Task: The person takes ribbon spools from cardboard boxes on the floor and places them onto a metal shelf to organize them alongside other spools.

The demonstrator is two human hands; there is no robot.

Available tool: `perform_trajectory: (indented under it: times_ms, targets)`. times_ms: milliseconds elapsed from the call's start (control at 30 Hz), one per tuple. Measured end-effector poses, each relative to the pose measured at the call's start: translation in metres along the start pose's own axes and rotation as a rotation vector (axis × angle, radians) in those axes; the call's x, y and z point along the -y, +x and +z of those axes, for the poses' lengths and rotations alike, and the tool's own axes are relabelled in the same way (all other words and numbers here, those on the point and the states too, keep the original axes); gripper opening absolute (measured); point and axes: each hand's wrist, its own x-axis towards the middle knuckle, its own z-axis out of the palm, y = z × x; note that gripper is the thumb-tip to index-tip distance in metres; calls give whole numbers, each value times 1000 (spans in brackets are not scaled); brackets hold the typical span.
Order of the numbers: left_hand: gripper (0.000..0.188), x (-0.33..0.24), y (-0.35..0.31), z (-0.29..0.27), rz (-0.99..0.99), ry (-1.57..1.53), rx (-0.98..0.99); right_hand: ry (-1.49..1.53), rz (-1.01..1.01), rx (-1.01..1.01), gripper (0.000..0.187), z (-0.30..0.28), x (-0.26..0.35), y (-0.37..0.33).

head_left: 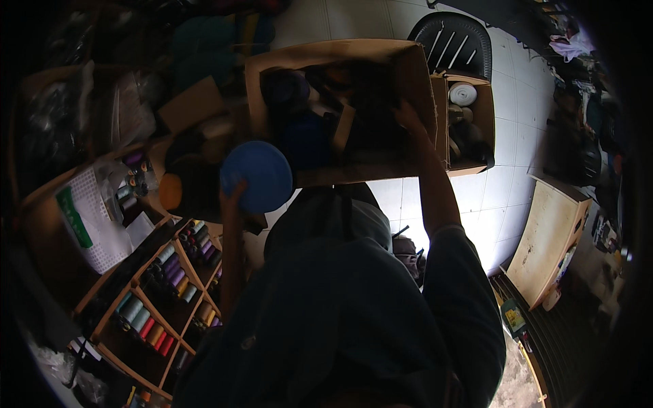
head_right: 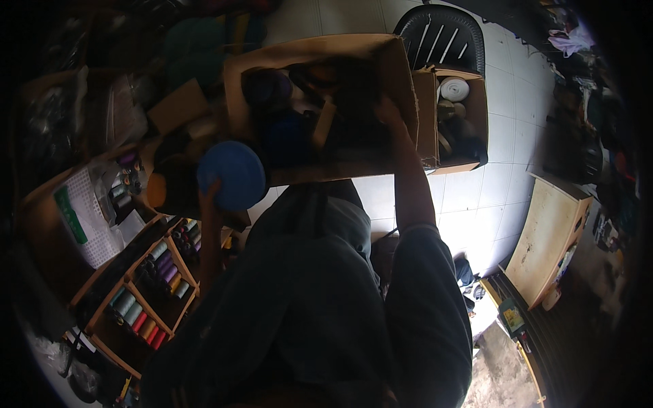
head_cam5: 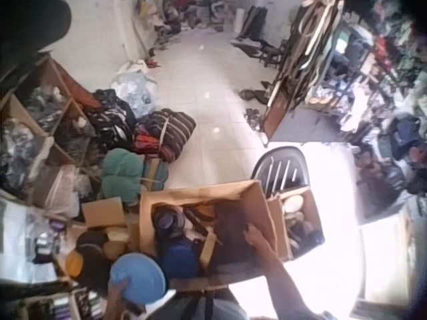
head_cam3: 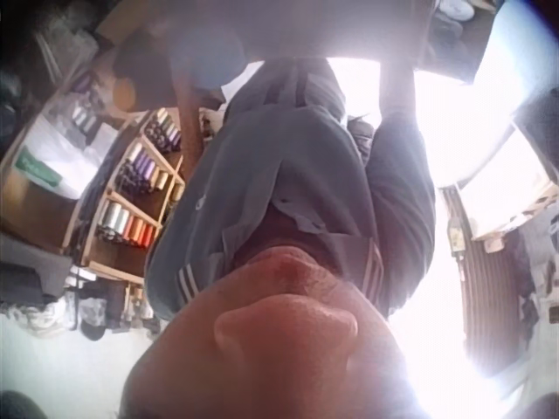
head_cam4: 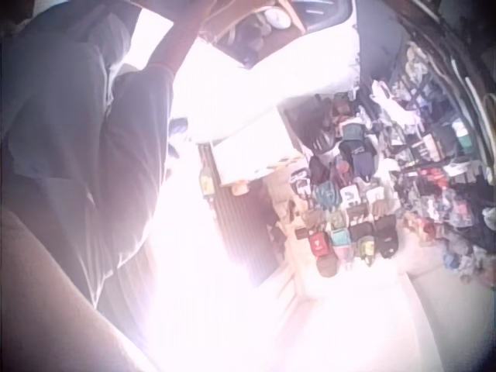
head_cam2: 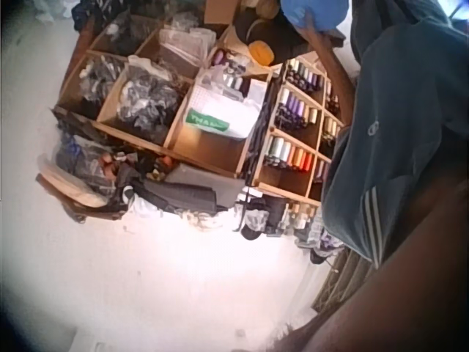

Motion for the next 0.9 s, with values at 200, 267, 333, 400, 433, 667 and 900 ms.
perform_trajectory:
  times_ms: [200,267,333,400,433,667,900]
  targets:
    - [66,13,-21,-1,-24,43,-133,-435,-78,-184,49,-7,111,-18]
    - [70,15,-30,2,-19,-54,-130,-322,-272,-77,50,3,145,-26]
    - [73,9,-39,11,-56,-73,-156,-194,-595,-40,51,34,162,-37]
    - [75,8,-45,15,-61,-92,-188,-187,-751,161,53,67,189,-36]
    - [75,10,-47,16,-50,-102,-200,-206,-729,157,48,84,199,-39]
    - [73,47,-58,-4,-1,-166,-278,-390,-677,256,58,99,241,-55]
    - [68,45,-67,6,-19,-220,-248,-257,-703,422,53,81,225,-52]
